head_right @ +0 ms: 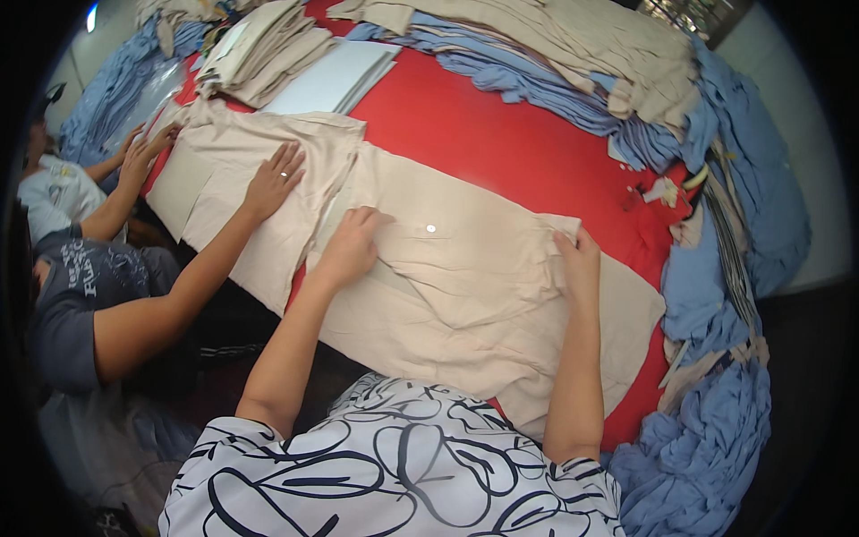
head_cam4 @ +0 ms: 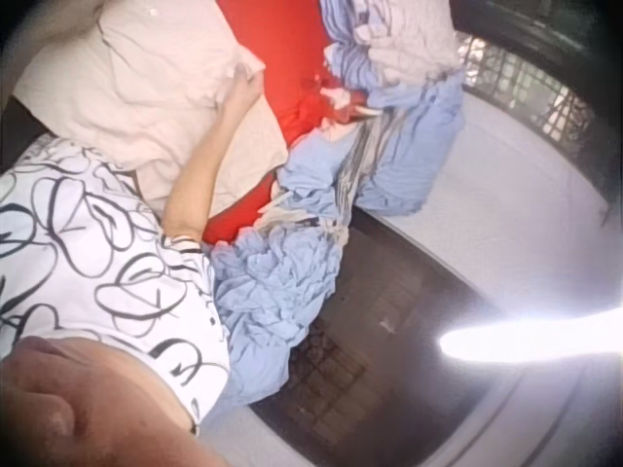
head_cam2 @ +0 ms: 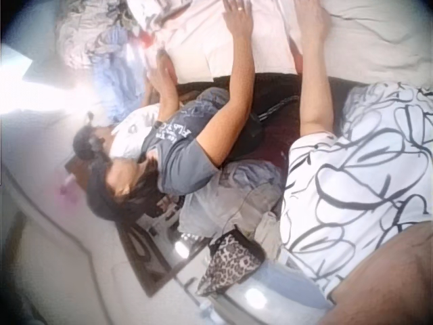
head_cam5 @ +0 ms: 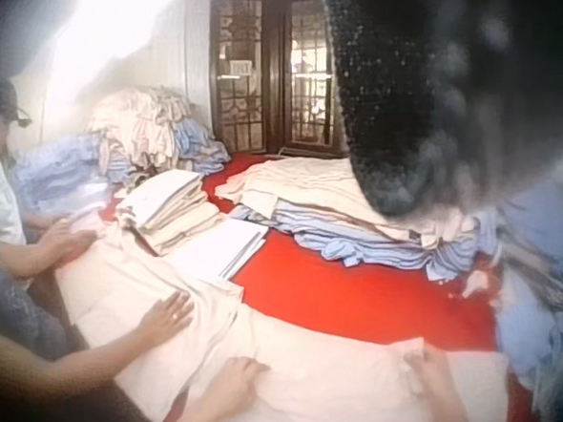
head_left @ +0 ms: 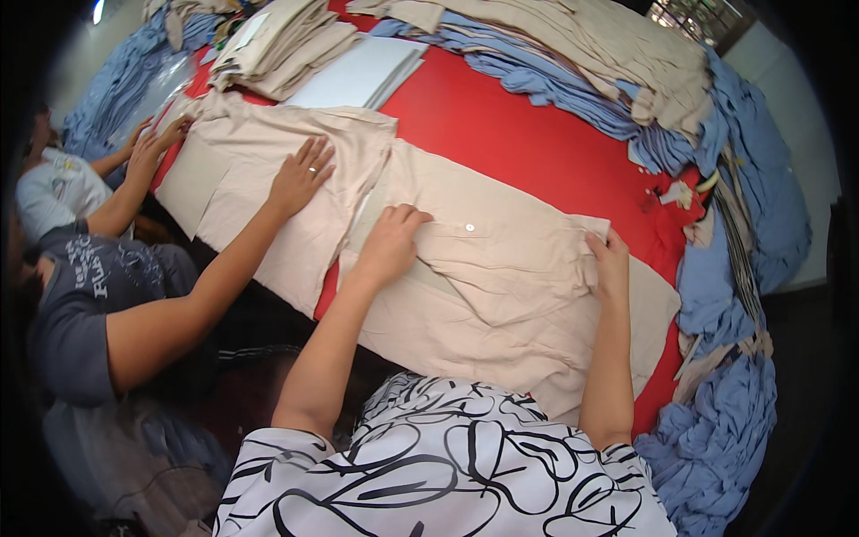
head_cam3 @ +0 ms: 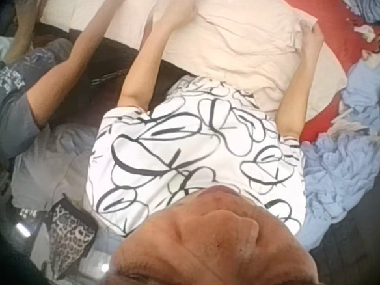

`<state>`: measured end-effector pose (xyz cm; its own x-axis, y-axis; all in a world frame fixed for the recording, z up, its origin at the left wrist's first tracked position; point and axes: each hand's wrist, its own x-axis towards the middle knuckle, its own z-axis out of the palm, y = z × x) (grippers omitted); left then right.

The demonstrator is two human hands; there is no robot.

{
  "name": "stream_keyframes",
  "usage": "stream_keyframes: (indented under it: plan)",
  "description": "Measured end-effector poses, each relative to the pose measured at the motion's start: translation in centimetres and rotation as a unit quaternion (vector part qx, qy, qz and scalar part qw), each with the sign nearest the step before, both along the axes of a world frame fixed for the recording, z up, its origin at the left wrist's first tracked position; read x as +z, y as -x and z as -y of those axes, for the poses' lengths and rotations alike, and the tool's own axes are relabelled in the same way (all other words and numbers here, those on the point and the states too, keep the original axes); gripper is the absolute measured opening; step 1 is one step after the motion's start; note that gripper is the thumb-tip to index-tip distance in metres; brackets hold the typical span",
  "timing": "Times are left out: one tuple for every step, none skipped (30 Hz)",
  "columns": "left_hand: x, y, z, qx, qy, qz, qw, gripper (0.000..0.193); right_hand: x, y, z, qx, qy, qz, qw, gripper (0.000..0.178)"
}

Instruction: The person folds shirts by hand on a table, aligning each garment with a folding board, folding in the sleeves and bottom, and attaching tags.

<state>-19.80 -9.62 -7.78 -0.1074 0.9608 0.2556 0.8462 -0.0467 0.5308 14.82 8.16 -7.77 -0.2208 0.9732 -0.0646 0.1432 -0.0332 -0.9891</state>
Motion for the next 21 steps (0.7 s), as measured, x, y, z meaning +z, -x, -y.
stream_keyframes:
  plan:
    - [-0.1, -0.2, 0.0, 0.006, -0.006, -0.011, 1.000, 0.049, 0.1, 0.4, 0.2, -0.009, 0.016, -0.032, 0.999, 0.022]
    - [-0.1, -0.3, 0.2, 0.012, -0.009, -0.011, 1.000, 0.048, 0.1, 0.7, 0.4, -0.013, 0.032, -0.065, 0.997, 0.022]
    - [-0.1, -0.4, 0.3, 0.018, -0.012, -0.011, 1.000, 0.048, 0.3, 0.8, 0.6, -0.018, 0.049, -0.097, 0.994, 0.022]
    - [-0.1, -0.6, 0.4, 0.021, -0.016, -0.009, 1.000, 0.047, 0.8, 0.9, 0.8, -0.025, 0.065, -0.128, 0.989, 0.022]
    - [-0.1, -0.6, 0.5, 0.025, -0.020, -0.002, 0.999, 0.046, 1.0, 0.8, 0.8, -0.017, 0.074, -0.133, 0.988, 0.023]
    - [0.1, -0.6, 0.6, 0.029, -0.024, 0.004, 0.999, 0.046, 1.2, 0.7, 0.8, -0.009, 0.084, -0.139, 0.987, 0.024]
    - [0.1, -0.7, 0.5, 0.028, -0.028, 0.013, 0.999, 0.046, 1.4, 0.5, 0.8, -0.006, 0.093, -0.143, 0.985, 0.024]
    - [0.0, -0.7, 0.5, 0.031, -0.027, 0.010, 0.999, 0.045, 1.5, 0.4, 0.8, 0.003, 0.087, -0.136, 0.987, 0.025]
    - [-0.1, -0.6, 0.5, 0.034, -0.026, 0.008, 0.999, 0.045, 1.6, 0.5, 0.8, 0.011, 0.080, -0.129, 0.988, 0.025]
    - [-0.1, -0.6, 0.3, 0.033, -0.027, 0.006, 0.999, 0.045, 1.8, 0.3, 0.7, 0.017, 0.072, -0.122, 0.990, 0.026]
    - [-0.2, -0.7, 0.2, 0.035, -0.024, 0.005, 0.999, 0.045, 1.8, 0.1, 0.6, 0.016, 0.072, -0.107, 0.991, 0.026]
    - [-0.1, -0.7, 0.2, 0.035, -0.022, 0.004, 0.999, 0.045, 1.8, 0.1, 0.6, 0.015, 0.072, -0.093, 0.993, 0.027]
    - [-0.1, -0.8, 0.1, 0.034, -0.020, 0.003, 0.999, 0.045, 1.9, 0.0, 0.6, 0.011, 0.071, -0.078, 0.994, 0.028]
    - [-0.1, -0.7, 0.1, 0.038, -0.021, -0.002, 0.999, 0.042, 2.2, -0.2, 0.6, 0.015, 0.098, -0.109, 0.989, 0.030]
    - [-0.2, -0.7, 0.1, 0.042, -0.022, -0.007, 0.999, 0.040, 2.5, -0.2, 0.6, 0.019, 0.124, -0.141, 0.982, 0.033]
    - [-0.3, -0.8, 0.1, 0.046, -0.024, -0.010, 0.999, 0.038, 2.8, -0.2, 0.5, 0.023, 0.149, -0.171, 0.974, 0.036]
    - [-0.3, -0.8, 0.1, 0.049, -0.017, -0.010, 0.999, 0.036, 3.0, -0.1, 0.6, 0.043, 0.159, -0.191, 0.968, 0.039]
    - [-0.2, -1.0, 0.1, 0.052, -0.009, -0.009, 0.999, 0.034, 3.3, 0.2, 0.8, 0.064, 0.169, -0.210, 0.961, 0.041]
    - [-0.1, -1.1, 0.1, 0.057, 0.001, -0.012, 0.998, 0.033, 3.4, 0.6, 0.8, 0.086, 0.180, -0.233, 0.952, 0.044]
    - [-0.1, -1.5, -0.2, 0.055, -0.009, -0.023, 0.998, 0.031, 3.2, 0.8, 0.8, 0.076, 0.165, -0.195, 0.964, 0.043]
    - [-0.1, -2.0, -0.5, 0.055, -0.019, -0.033, 0.998, 0.029, 2.6, 0.9, 0.6, 0.066, 0.149, -0.157, 0.974, 0.042]
